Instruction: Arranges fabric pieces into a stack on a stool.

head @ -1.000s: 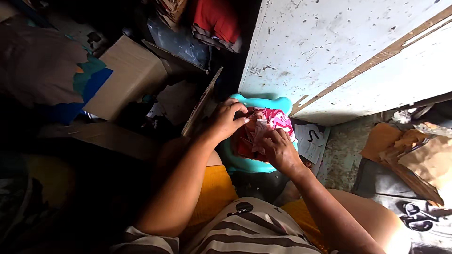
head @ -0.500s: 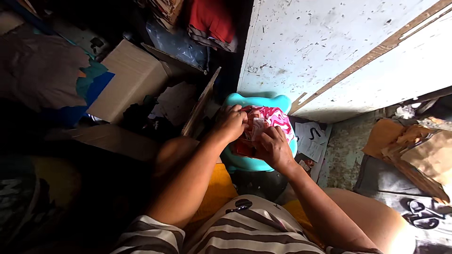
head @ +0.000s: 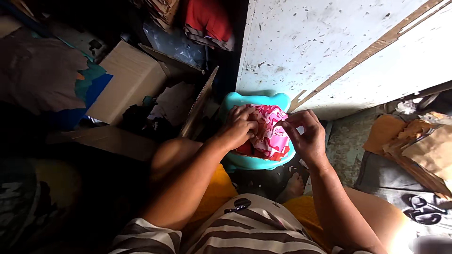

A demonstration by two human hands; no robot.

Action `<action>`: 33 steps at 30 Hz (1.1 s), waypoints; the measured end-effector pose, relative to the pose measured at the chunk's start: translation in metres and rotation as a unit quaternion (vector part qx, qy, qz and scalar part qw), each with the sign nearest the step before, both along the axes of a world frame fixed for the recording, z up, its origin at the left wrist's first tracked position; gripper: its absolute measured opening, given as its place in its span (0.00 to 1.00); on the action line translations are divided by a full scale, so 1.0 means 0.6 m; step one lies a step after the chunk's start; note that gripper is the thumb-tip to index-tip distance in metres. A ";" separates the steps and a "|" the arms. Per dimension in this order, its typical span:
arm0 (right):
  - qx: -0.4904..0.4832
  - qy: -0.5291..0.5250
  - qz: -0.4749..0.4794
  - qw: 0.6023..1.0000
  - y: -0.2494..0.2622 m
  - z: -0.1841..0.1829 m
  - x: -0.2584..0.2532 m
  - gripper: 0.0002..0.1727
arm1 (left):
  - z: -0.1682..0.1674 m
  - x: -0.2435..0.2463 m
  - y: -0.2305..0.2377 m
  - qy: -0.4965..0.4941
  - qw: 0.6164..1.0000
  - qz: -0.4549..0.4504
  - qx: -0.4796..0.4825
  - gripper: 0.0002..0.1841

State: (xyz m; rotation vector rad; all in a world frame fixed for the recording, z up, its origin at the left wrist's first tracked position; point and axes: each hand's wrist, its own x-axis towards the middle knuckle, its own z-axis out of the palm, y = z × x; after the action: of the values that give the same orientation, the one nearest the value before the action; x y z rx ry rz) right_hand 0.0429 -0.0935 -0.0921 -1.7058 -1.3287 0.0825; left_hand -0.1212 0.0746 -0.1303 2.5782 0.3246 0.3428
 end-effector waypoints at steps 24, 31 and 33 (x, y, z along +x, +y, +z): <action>-0.054 -0.224 0.036 0.972 0.018 -0.088 -0.050 0.08 | 0.022 -0.039 0.039 0.042 0.995 0.062 -0.061 0.09; -0.108 -0.194 0.053 0.974 -0.021 -0.102 -0.048 0.16 | 0.028 -0.031 0.040 -0.041 0.993 0.087 -0.069 0.09; -0.086 -0.165 0.026 0.982 -0.027 -0.083 -0.022 0.13 | 0.027 -0.010 0.022 -0.145 0.986 0.054 -0.064 0.07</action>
State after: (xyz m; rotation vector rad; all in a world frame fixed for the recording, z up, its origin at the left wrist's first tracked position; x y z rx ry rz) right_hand 0.0299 -0.1098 -0.1421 -1.8888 -1.6494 -0.0614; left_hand -0.1270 0.0877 -0.1140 2.3477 0.3676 0.7043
